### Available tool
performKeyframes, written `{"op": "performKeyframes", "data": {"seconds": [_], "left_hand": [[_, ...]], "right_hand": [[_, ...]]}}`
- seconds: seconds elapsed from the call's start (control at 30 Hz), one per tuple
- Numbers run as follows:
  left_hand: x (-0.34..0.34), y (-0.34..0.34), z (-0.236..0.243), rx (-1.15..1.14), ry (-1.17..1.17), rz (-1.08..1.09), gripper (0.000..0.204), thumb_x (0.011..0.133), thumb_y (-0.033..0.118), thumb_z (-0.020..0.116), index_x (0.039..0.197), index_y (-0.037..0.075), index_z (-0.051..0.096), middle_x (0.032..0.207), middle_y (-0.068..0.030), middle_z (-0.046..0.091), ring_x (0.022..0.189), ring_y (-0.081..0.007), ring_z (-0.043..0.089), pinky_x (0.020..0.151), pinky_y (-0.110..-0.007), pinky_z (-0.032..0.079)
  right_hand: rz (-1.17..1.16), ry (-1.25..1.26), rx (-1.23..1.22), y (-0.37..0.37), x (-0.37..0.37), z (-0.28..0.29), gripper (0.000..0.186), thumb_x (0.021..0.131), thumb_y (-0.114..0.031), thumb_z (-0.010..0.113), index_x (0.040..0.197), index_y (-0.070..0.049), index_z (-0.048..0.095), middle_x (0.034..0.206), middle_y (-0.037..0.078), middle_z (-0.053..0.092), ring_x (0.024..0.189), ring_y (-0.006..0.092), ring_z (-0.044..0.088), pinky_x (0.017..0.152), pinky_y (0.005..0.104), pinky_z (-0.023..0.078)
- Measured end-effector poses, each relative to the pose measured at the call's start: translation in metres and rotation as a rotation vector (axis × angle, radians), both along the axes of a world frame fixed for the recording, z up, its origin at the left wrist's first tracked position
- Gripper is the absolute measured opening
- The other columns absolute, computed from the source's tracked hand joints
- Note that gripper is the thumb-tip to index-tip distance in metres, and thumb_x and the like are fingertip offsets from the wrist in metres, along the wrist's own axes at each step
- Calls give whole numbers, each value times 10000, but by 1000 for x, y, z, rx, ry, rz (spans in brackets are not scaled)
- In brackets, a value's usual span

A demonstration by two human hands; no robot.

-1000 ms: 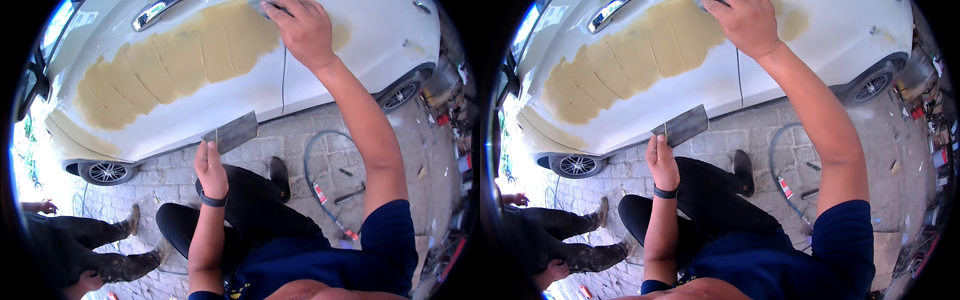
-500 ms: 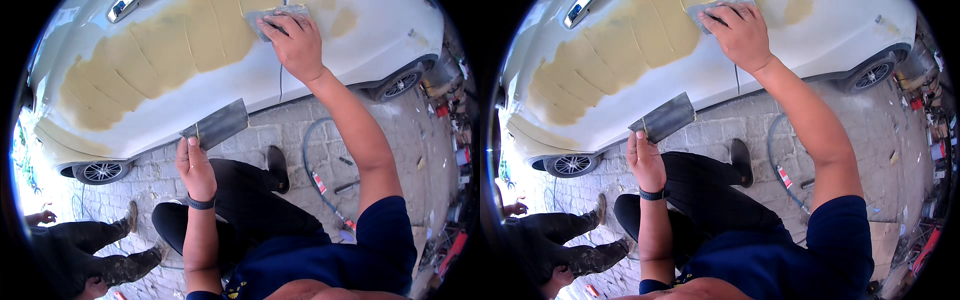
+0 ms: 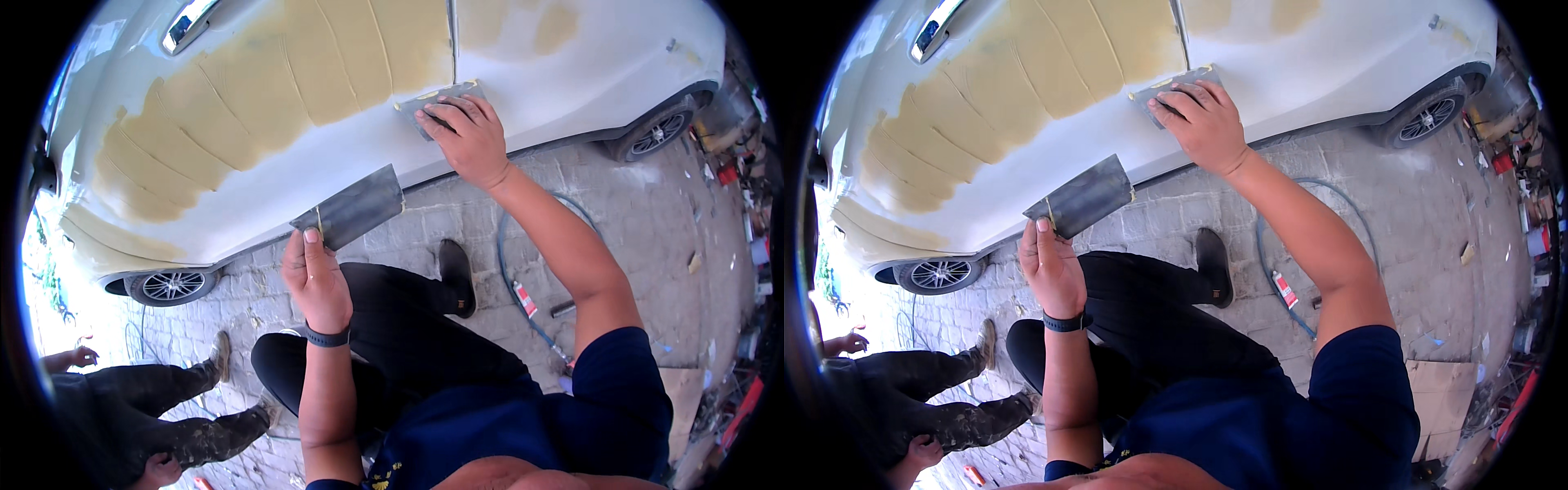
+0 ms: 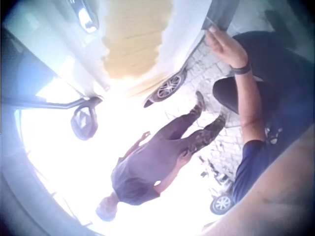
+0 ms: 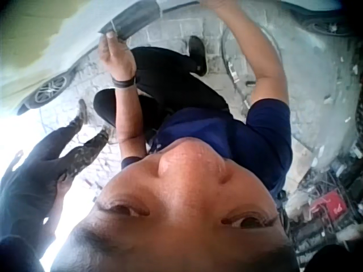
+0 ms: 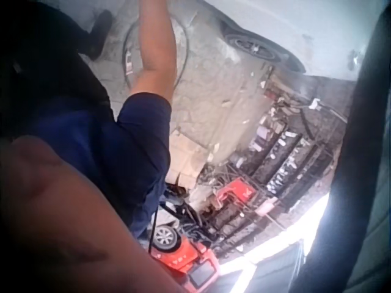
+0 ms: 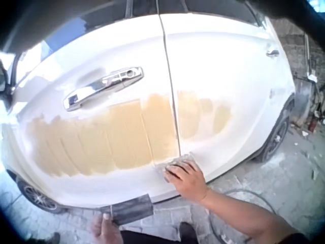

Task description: The person applies a beige body filler to the side panel of a white car using a small metal spatula, spreading the material in smooth strokes. They then use a larger metal straightedge to level and smooth the applied filler across the panel surface.

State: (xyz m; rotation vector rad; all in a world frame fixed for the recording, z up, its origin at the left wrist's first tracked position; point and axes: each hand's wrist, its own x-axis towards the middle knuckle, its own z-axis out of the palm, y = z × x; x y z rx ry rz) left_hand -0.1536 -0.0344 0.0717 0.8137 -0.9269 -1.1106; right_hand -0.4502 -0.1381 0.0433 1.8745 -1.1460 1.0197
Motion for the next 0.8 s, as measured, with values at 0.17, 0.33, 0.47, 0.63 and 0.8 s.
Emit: {"op": "performKeyframes", "data": {"seconds": [0.17,0.33,0.47,0.63,0.8], "left_hand": [[-1,-2,-5,-33,3,-15,176,1147,134,593,1004,55,659,914,50,594,806,-30,445,705,-231,373],[-12,-1,2,-29,14,-24,181,1151,156,590,1012,56,648,931,52,592,823,-33,444,724,-229,371],[-10,0,1,-32,24,-38,176,1149,162,598,1018,57,648,938,51,599,834,-35,457,736,-228,378],[-12,-2,-3,-23,16,-47,168,1146,169,610,1031,55,658,942,51,608,842,-36,469,743,-227,385],[-16,-1,-1,-25,-5,-63,153,1140,166,625,1051,53,678,963,51,628,845,-32,476,737,-231,393]], "right_hand": [[-15,2,-268,-9,-20,102,382,864,-80,751,1210,-227,817,1138,-62,748,1112,192,702,1039,415,482],[69,83,-452,-30,-17,188,215,901,-174,708,1098,-126,782,1126,34,723,1055,260,679,954,446,508],[24,51,-326,-29,-15,175,200,914,-164,716,1100,-131,782,1072,26,723,1020,251,685,952,442,504],[-21,26,-356,-51,-26,94,328,863,-114,776,1164,-229,836,1147,-77,752,1120,182,702,1023,414,507],[-33,38,-219,-27,-23,37,306,904,-165,752,1191,-252,813,1191,-76,723,1152,170,687,1032,405,527]]}}
